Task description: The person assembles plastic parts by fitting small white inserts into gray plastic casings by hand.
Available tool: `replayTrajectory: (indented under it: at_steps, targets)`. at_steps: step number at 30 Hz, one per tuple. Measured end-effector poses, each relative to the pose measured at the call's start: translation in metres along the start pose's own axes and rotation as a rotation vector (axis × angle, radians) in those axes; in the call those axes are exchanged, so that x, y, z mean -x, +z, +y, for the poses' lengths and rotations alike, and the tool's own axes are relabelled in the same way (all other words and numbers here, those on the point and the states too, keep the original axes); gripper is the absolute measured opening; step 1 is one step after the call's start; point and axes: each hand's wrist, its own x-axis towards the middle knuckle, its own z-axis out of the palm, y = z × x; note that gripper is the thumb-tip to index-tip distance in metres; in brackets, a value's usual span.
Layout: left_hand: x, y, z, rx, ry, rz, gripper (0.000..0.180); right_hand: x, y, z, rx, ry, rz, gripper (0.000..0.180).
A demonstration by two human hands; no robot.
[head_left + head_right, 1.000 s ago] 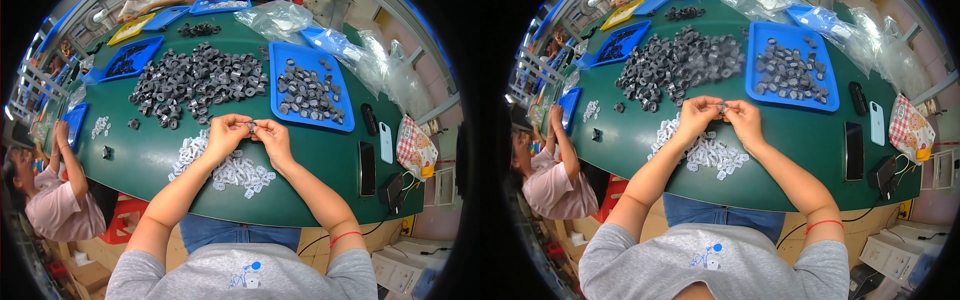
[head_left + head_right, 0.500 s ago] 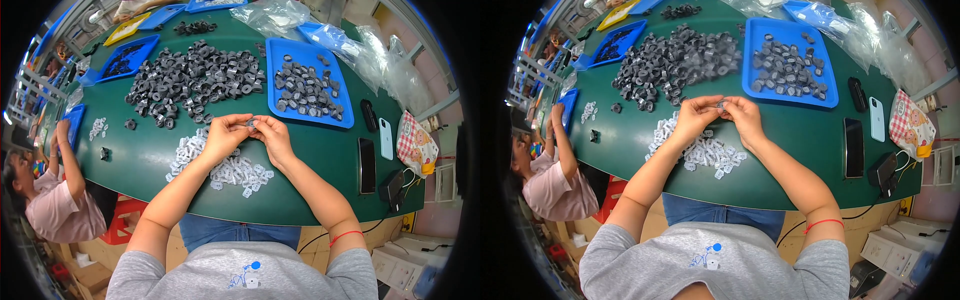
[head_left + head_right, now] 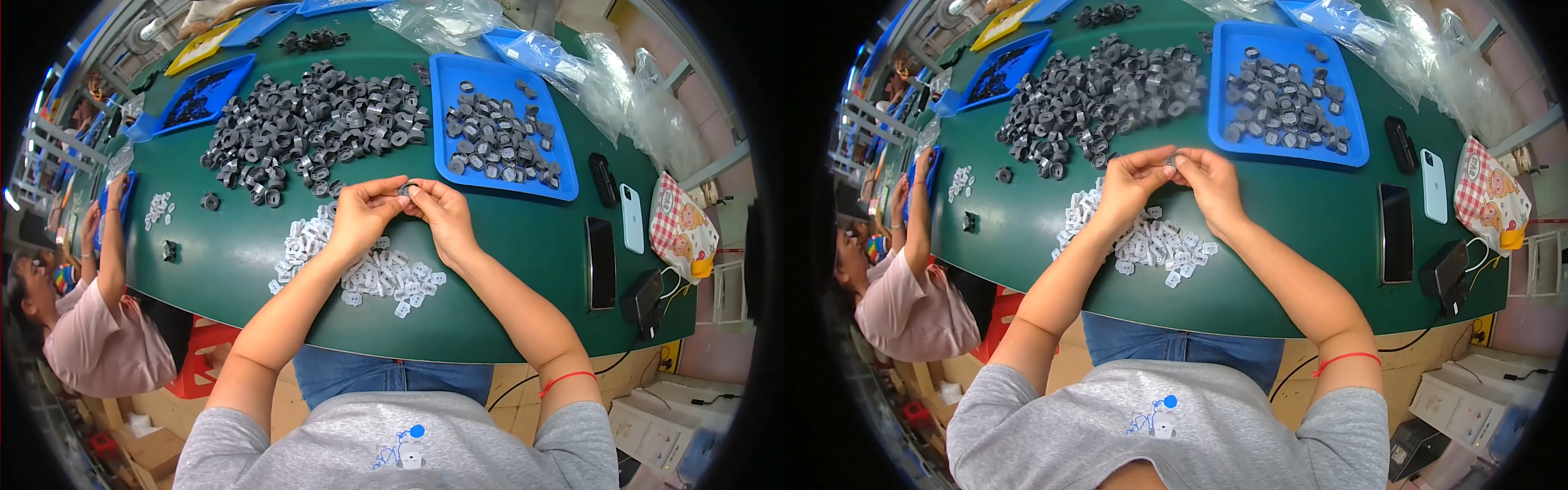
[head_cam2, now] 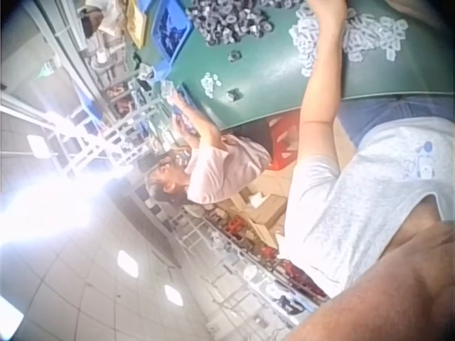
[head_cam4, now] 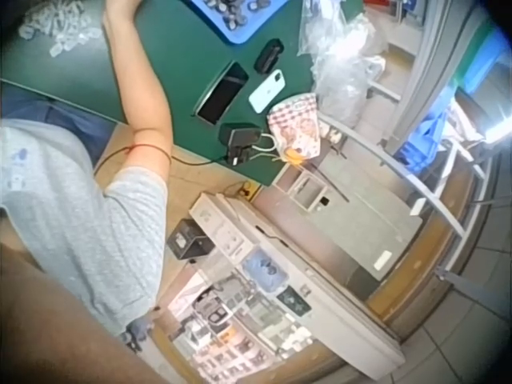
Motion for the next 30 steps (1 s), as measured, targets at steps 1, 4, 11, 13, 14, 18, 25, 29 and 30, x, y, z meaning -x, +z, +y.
replayTrajectory:
  at_steps: [1,4,11,13,14,18,25,29,30]
  targets:
    - [-0.002,-0.004,0.000,0.041,-0.015,-0.009,0.031,0.000,0.000,-0.002,-0.014,-0.007,-0.027,0.018]
    - [-0.007,-0.010,0.002,0.084,-0.047,-0.041,0.030,-0.002,-0.004,-0.006,-0.027,0.000,-0.087,0.021]
    - [-0.005,-0.010,0.004,-0.001,-0.037,-0.093,0.031,-0.002,-0.006,-0.011,0.093,-0.013,-0.101,0.019]
    - [-0.003,-0.007,0.005,-0.001,-0.028,-0.093,0.030,-0.003,-0.008,-0.009,0.136,-0.041,-0.095,0.019]
    - [-0.002,-0.006,0.005,-0.001,-0.019,-0.093,0.030,-0.003,-0.008,-0.009,0.137,-0.043,-0.095,0.019]
    - [-0.003,-0.006,0.003,0.044,0.036,-0.072,0.026,-0.002,-0.005,-0.006,0.174,-0.162,-0.053,0.020]
    - [0.000,-0.009,0.011,0.271,0.141,-0.132,0.028,0.003,-0.010,-0.007,0.232,-0.399,-0.099,0.020]
    - [-0.003,-0.012,0.009,0.312,-0.036,-0.148,0.029,0.004,-0.011,-0.009,0.312,-0.500,-0.115,0.022]
    - [-0.004,-0.012,0.008,0.313,-0.036,-0.147,0.029,0.004,-0.011,-0.010,0.253,-0.451,-0.134,0.023]
